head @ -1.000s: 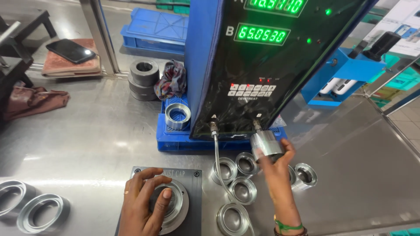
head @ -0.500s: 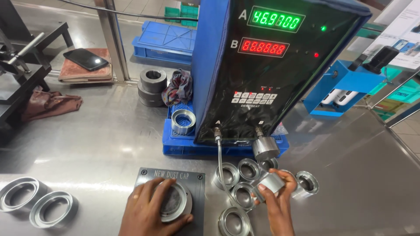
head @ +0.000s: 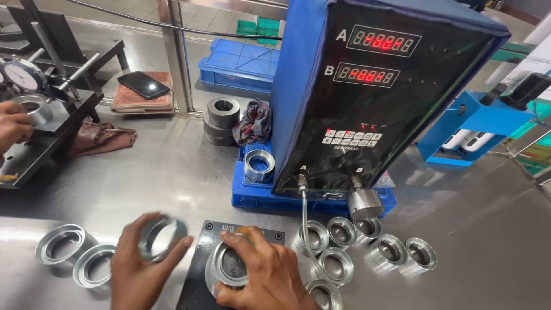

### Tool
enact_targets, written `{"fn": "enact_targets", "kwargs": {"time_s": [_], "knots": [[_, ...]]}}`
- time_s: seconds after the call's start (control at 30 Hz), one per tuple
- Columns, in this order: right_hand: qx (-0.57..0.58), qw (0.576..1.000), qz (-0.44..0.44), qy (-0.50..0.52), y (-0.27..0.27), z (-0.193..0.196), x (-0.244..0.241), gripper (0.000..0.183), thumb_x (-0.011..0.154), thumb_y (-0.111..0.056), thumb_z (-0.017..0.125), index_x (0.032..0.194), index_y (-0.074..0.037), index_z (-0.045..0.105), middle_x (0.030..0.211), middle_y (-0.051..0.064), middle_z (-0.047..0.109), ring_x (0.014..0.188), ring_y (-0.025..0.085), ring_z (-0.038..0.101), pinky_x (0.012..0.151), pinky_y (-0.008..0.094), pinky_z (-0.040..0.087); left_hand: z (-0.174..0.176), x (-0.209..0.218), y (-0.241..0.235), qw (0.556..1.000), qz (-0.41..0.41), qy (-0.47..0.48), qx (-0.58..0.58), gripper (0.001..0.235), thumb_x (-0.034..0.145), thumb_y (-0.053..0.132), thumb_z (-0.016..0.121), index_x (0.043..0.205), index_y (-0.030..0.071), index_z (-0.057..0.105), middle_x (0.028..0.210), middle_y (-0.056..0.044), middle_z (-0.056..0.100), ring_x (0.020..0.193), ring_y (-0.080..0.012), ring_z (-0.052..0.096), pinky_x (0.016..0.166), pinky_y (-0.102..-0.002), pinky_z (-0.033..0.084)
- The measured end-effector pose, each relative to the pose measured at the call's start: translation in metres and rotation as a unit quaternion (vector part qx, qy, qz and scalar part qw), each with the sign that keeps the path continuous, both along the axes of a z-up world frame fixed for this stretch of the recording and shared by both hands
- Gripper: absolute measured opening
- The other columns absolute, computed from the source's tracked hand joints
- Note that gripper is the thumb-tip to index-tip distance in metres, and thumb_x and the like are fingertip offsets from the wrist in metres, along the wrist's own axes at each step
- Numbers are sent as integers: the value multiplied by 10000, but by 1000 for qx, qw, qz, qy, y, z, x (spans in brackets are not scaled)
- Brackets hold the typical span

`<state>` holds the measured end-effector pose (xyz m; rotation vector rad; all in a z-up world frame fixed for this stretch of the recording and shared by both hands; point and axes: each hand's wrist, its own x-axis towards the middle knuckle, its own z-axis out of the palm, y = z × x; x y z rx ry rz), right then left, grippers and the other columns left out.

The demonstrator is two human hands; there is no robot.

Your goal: Inspecting and testing metal dust caps using assembly machinery and measurement gauges.

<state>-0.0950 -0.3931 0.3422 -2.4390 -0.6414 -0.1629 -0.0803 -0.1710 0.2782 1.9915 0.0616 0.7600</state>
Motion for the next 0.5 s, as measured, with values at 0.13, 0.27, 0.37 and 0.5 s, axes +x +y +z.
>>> {"fn": "enact_targets", "kwargs": {"time_s": [0.13, 0.27, 0.37, 0.5], "knots": [[12, 999, 39, 13, -20, -16, 1, 815, 698, -468, 823, 1394, -106, 600, 1330, 193, 604, 958, 411, 724, 811, 495, 589, -82, 0, 48, 973, 25, 227, 28, 739, 672, 419, 895, 1264, 70, 624, 1135, -169, 698, 1080, -290, 721, 940, -414, 572], [80, 952, -191, 226, -92, -41, 5, 706, 768, -492, 831, 1393, -252, 604, 1070, 157, 691, 795, 291, 749, 752, 466, 632, -92, -1, 58, 923, 19, 298, 245, 819, 602, 577, 957, 1272, 203, 672, 1211, -152, 634, 1265, -377, 550, 1092, -510, 447], [-111, 932, -334, 89, -178, -52, 10, 507, 900, -533, 671, 1302, -233, 594, 1364, -26, 627, 809, 202, 790, 798, 413, 617, -95, -3, 52, 915, 143, 178, 332, 549, 692, 446, 833, 1163, 199, 695, 1405, -199, 533, 1412, -391, 446, 1190, -534, 352], [-204, 899, -388, -6, -255, -118, -12, 565, 895, -440, 599, 1377, -152, 540, 1448, 51, 540, 962, 329, 716, 796, 469, 587, -29, -2, 0, 872, 253, 109, 405, 413, 817, 285, 791, 1213, 211, 703, 1473, -117, 519, 1415, -336, 462, 1128, -492, 366]]}}
